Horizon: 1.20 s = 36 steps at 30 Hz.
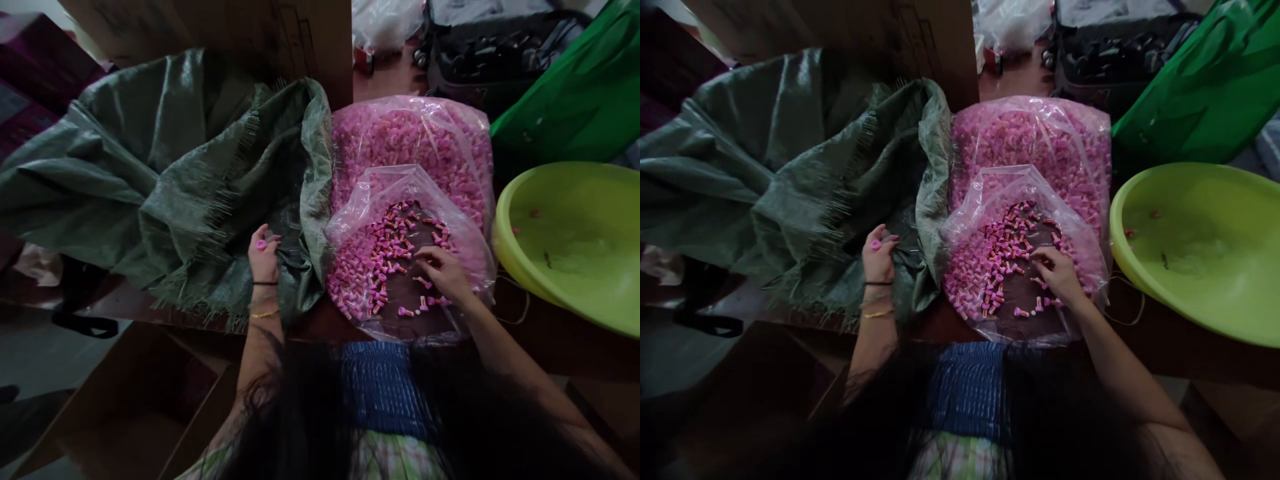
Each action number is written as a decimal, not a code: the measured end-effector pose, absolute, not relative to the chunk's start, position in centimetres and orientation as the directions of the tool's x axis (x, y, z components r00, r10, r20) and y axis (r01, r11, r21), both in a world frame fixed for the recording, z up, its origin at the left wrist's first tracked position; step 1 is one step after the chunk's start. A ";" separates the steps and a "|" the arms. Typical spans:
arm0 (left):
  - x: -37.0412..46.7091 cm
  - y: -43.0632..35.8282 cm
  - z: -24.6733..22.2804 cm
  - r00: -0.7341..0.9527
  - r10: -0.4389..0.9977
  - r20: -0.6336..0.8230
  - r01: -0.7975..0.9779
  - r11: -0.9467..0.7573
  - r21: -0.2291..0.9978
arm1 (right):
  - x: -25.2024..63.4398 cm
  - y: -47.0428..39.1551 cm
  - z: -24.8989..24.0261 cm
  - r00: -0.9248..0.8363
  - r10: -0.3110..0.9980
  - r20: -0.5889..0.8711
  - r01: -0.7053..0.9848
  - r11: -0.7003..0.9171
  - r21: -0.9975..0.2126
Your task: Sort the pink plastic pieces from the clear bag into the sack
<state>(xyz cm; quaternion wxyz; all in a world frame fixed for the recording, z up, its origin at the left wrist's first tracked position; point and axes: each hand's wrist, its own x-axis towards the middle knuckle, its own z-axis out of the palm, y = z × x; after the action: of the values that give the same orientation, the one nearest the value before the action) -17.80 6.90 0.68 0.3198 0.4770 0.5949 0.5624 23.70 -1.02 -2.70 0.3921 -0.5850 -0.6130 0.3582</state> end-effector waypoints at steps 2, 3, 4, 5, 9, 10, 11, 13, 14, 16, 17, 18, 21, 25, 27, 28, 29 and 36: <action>-16.5 4.3 2.8 -0.245 0.969 0.035 -0.053 -0.049 0.997 | 22.6 -1.3 -2.9 -0.127 0.985 0.113 0.532 0.164 -0.831; -15.4 2.9 3.8 -0.139 0.990 -0.029 -0.159 0.007 0.987 | 22.1 -1.4 -3.0 -0.179 0.977 0.115 0.569 0.198 -0.798; -14.1 1.6 4.5 -0.001 0.997 -0.081 -0.218 0.079 0.973 | 21.6 -1.4 -3.2 -0.214 0.971 0.107 0.599 0.217 -0.771; -12.6 0.3 4.9 0.138 0.982 -0.128 -0.243 0.159 0.957 | 21.2 -1.3 -3.2 -0.232 0.968 0.098 0.617 0.225 -0.755; -5.9 -2.6 3.5 0.440 0.858 -0.265 -0.230 0.393 0.891 | 20.1 -1.4 -1.5 -0.139 0.989 0.053 0.511 0.118 -0.852; -4.5 -2.8 2.7 0.447 0.852 -0.273 -0.237 0.408 0.882 | 19.7 -1.6 -0.6 -0.107 0.993 0.047 0.442 0.089 -0.893; -3.4 -2.9 2.1 0.450 0.850 -0.272 -0.245 0.410 0.879 | 19.3 -1.9 0.3 -0.085 0.995 0.053 0.376 0.081 -0.923; -2.1 -2.9 1.2 0.459 0.852 -0.250 -0.242 0.391 0.888 | 18.2 -2.7 1.8 -0.109 0.986 0.124 0.293 0.151 -0.944; -1.9 -2.8 1.0 0.464 0.854 -0.236 -0.228 0.373 0.899 | 17.6 -3.1 2.2 -0.137 0.974 0.181 0.286 0.214 -0.934; -2.1 -2.6 1.0 0.463 0.861 -0.212 -0.180 0.325 0.928 | 16.6 -3.9 2.3 -0.204 0.939 0.277 0.346 0.334 -0.877; -2.4 -2.4 1.1 0.460 0.865 -0.200 -0.143 0.295 0.945 | 16.3 -4.1 2.0 -0.237 0.924 0.301 0.394 0.375 -0.839; -2.7 -2.3 1.2 0.456 0.871 -0.185 -0.100 0.257 0.961 | 16.1 -4.3 1.7 -0.270 0.911 0.311 0.439 0.404 -0.802; -3.4 -2.0 1.3 0.439 0.891 -0.118 0.037 0.113 0.993 | 16.3 -4.7 0.6 -0.374 0.878 0.299 0.515 0.465 -0.720; -2.9 -2.4 1.1 0.482 0.871 -0.093 0.160 0.018 0.987 | 17.4 -4.3 0.4 -0.445 0.853 0.274 0.525 0.496 -0.692; -2.6 -2.9 1.5 0.610 0.785 -0.106 0.145 0.021 0.989 | 18.5 -3.6 0.6 -0.542 0.804 0.245 0.446 0.522 -0.727; -2.8 -3.0 2.0 0.656 0.748 -0.103 0.122 0.029 0.992 | 19.2 -3.2 0.5 -0.574 0.787 0.225 0.413 0.516 -0.751; -3.2 -3.0 2.6 0.670 0.737 -0.092 0.090 0.042 0.995 | 20.1 -2.8 0.4 -0.569 0.796 0.209 0.416 0.497 -0.761; -14.6 3.4 4.5 -0.145 0.989 -0.019 0.014 0.021 1.000 | 26.2 -1.2 -5.1 -0.162 0.960 0.230 0.895 0.241 -0.376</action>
<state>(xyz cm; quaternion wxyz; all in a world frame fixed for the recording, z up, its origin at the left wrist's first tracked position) -14.57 3.40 4.53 0.4634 0.4612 0.5440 0.5259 26.19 -1.18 -5.06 0.2132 -0.6113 -0.7583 0.0762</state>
